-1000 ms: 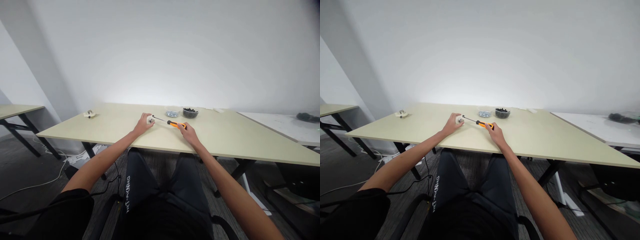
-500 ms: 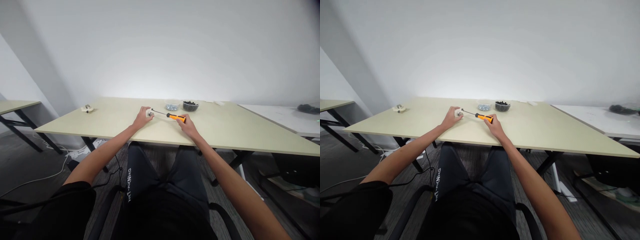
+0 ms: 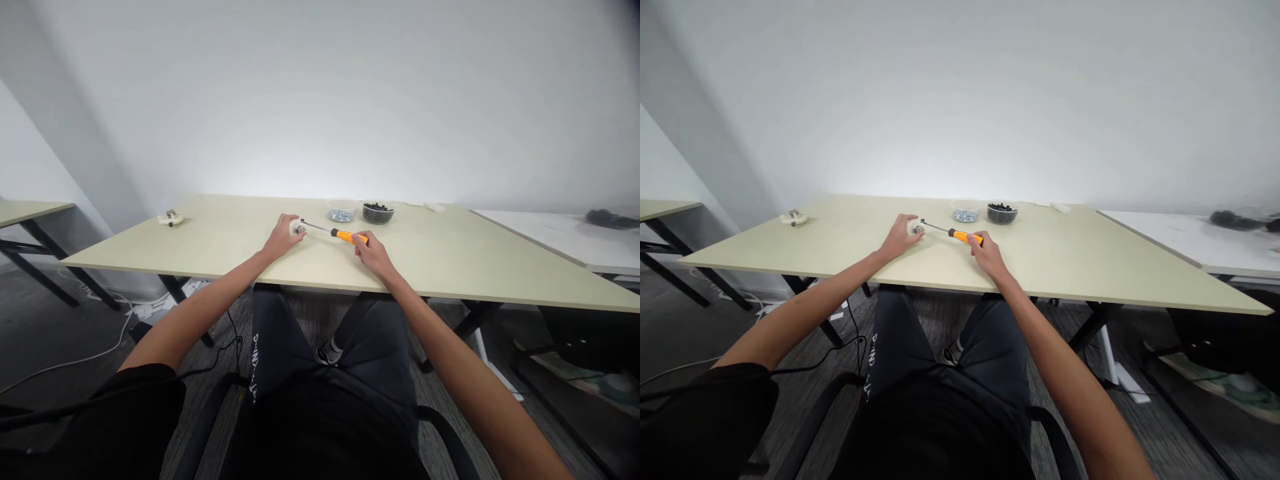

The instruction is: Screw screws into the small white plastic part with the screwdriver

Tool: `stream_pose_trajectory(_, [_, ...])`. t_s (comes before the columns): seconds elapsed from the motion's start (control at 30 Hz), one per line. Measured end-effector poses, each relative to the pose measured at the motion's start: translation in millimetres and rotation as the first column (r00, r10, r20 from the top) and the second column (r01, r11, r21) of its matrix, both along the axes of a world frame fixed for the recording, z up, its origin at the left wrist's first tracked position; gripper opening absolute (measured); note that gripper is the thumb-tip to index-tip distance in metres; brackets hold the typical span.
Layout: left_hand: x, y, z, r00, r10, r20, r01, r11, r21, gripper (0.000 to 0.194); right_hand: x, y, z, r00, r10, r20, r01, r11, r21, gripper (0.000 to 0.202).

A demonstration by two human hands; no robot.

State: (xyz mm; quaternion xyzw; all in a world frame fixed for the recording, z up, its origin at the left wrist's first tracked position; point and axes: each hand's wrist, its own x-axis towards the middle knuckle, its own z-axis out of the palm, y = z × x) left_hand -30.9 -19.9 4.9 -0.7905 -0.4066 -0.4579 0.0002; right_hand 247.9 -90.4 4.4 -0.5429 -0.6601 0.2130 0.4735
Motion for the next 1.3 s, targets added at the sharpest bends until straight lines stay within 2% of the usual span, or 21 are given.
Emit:
stream_pose_trajectory(0.2, [0.3, 0.9, -0.1, 1.000, 0.002, 0.002, -0.002, 1.000, -0.003, 0.044, 0.6, 2.0, -0.5, 1.000, 0.029, 0.011, -0.029, 0.999, 0.015, 0.041])
stream_pose_trajectory(0.37, [0.0, 2.6, -1.0, 1.000, 0.006, 0.014, -0.006, 1.000, -0.001, 0.043, 1.3, 3.6, -2.7, 0.997, 0.005, 0.083, -0.008, 0.999, 0.039, 0.049])
stream_pose_trajectory(0.6, [0.4, 4.2, -3.0, 1.000, 0.017, -0.014, -0.017, 1.000, -0.014, 0.045, -0.5, 1.8, -0.6, 0.996, -0.009, 0.090, 0.007, 1.000, 0.029, 0.044])
stream_pose_trajectory(0.83, [0.3, 2.3, -2.5, 0.999, 0.019, -0.035, -0.019, 1.000, -0.005, 0.044, -1.9, 5.4, -3.2, 0.999, 0.030, -0.034, -0.030, 1.000, 0.008, 0.040])
stream_pose_trajectory(1.03, [0.5, 2.0, -1.4, 0.999, 0.029, -0.026, -0.029, 1.000, 0.000, 0.044, -2.6, 1.7, -0.2, 0.998, 0.055, 0.002, -0.055, 0.998, 0.038, 0.038])
stream_pose_trajectory(1.3, [1.7, -2.7, 0.3, 0.995, 0.030, -0.095, -0.029, 0.999, 0.017, 0.044, -6.0, -0.1, 3.0, 0.982, 0.104, -0.154, -0.112, 0.993, -0.042, 0.032])
